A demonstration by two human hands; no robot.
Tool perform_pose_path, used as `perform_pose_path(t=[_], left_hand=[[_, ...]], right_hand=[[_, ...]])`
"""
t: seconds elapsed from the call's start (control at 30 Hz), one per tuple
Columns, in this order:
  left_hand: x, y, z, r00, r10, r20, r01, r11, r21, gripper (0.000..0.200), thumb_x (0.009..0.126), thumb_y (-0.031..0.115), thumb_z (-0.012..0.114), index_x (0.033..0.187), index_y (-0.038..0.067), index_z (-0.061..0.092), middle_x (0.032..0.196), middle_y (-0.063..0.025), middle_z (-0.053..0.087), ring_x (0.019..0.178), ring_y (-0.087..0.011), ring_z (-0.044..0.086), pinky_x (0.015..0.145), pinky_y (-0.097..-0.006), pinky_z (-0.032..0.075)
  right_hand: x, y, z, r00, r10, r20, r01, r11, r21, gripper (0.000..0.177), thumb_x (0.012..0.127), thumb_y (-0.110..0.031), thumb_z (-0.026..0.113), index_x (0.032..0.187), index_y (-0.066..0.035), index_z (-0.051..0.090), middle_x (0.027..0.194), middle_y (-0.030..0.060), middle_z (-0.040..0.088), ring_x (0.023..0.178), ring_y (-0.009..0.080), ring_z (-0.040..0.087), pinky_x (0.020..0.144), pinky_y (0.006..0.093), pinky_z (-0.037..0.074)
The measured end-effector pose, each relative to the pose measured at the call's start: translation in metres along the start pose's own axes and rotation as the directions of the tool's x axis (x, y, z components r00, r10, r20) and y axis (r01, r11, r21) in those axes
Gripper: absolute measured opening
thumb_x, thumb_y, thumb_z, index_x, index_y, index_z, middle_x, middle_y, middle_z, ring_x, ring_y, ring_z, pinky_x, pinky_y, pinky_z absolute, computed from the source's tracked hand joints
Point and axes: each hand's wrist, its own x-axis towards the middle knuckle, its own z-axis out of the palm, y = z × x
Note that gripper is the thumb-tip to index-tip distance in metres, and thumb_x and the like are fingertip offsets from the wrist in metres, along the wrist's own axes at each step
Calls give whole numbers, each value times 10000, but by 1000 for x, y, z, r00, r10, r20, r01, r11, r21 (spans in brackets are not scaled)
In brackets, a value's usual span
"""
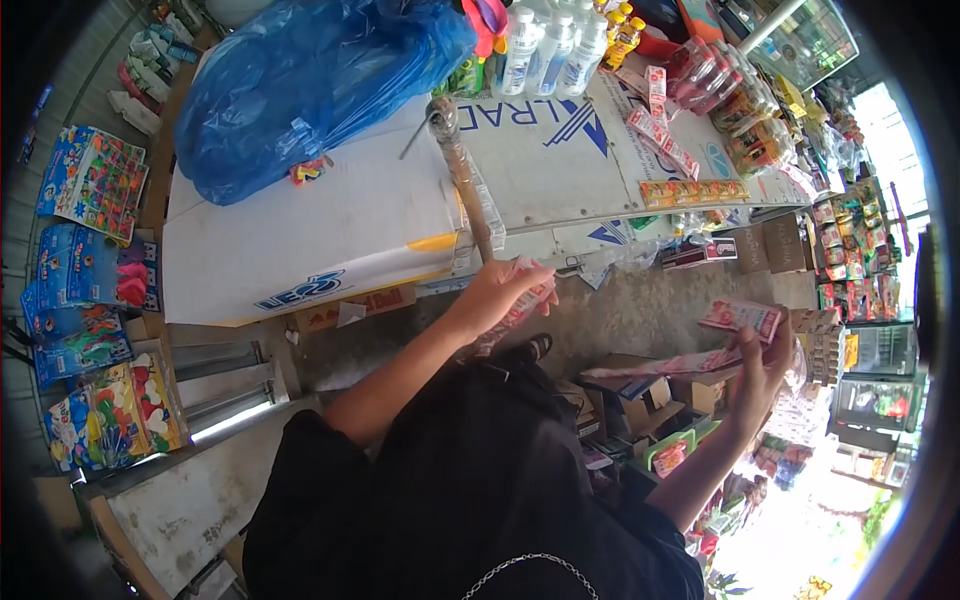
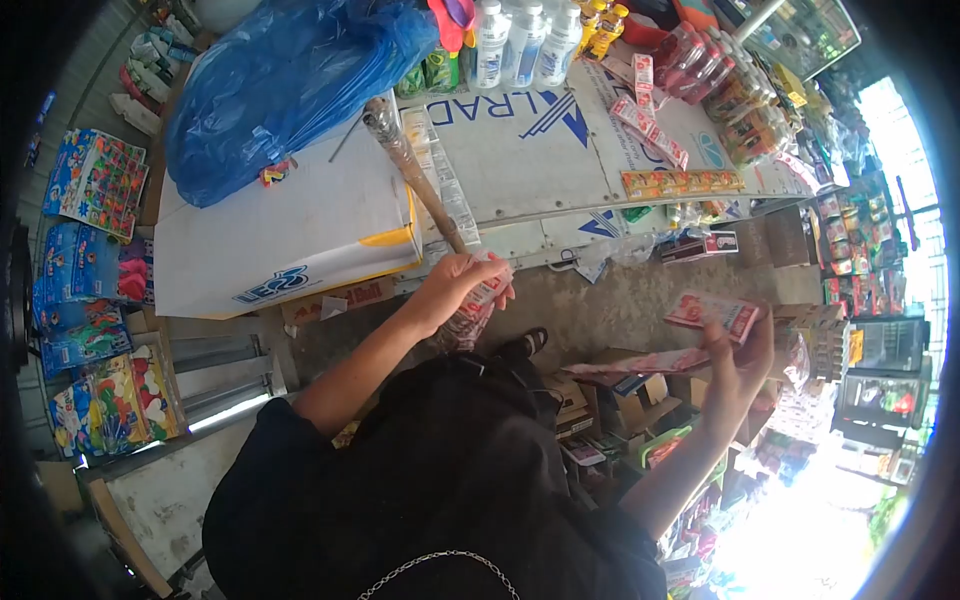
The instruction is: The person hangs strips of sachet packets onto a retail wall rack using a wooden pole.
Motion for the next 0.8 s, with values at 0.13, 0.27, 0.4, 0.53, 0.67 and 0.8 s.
perform_pose_path(t=[0.13, 0.27, 0.4, 0.53, 0.67, 0.8], left_hand=[[-3, 1, 2, 1000, 14, 4, -14, 999, 46, 356, 1010, 336, 585, 985, -7, 678, 882, -98, 712, 772, -130, 677, 719, -266, 526], [-6, -4, 14, 997, -66, 29, 64, 996, 65, 431, 1020, 394, 534, 1030, -8, 691, 889, -98, 718, 775, -133, 684, 722, -264, 527], [-10, -2, 34, 993, -114, 38, 113, 993, 28, 532, 1038, 485, 440, 1099, 13, 679, 971, -84, 724, 844, -138, 690, 723, -267, 528], [-7, -6, 46, 991, -129, 47, 131, 989, -63, 618, 1044, 552, 356, 1142, 24, 663, 1027, -84, 721, 916, -152, 690, 756, -288, 532], [-1, -10, 56, 992, -100, 81, 111, 982, -153, 700, 1037, 605, 295, 1210, 16, 631, 1081, -94, 714, 989, -167, 683, 846, -305, 522], [-1, -1, 74, 987, -158, 14, 154, 933, -327, 669, 1047, 595, 330, 1152, 12, 640, 1058, -92, 699, 951, -137, 669, 833, -266, 517]], right_hand=[[-11, 0, 13, 998, 19, 58, -18, 1000, -14, 433, 818, -240, 810, 1092, -17, 560, 954, 18, 574, 880, 98, 557, 784, 239, 463], [-19, -9, 26, 989, 134, 62, -138, 989, 60, 424, 788, -239, 840, 1032, -27, 566, 927, 1, 572, 876, 89, 571, 766, 252, 485], [-20, -10, 44, 984, 147, 104, -153, 987, 48, 399, 777, -215, 847, 1017, -37, 583, 953, 8, 628, 889, 95, 611, 755, 274, 508], [-28, -8, 63, 988, 85, 130, -102, 986, 131, 387, 796, -111, 819, 1086, -20, 579, 986, 22, 652, 929, 115, 629, 871, 308, 495], [-38, -3, 77, 988, -2, 154, -26, 983, 183, 416, 812, -81, 793, 1152, 7, 571, 1059, 46, 631, 1017, 131, 615, 924, 333, 482], [-39, -8, 70, 937, -118, 328, 105, 993, 56, 636, 723, -253, 895, 1232, 23, 633, 1062, 69, 604, 1006, 182, 630, 902, 330, 498]])
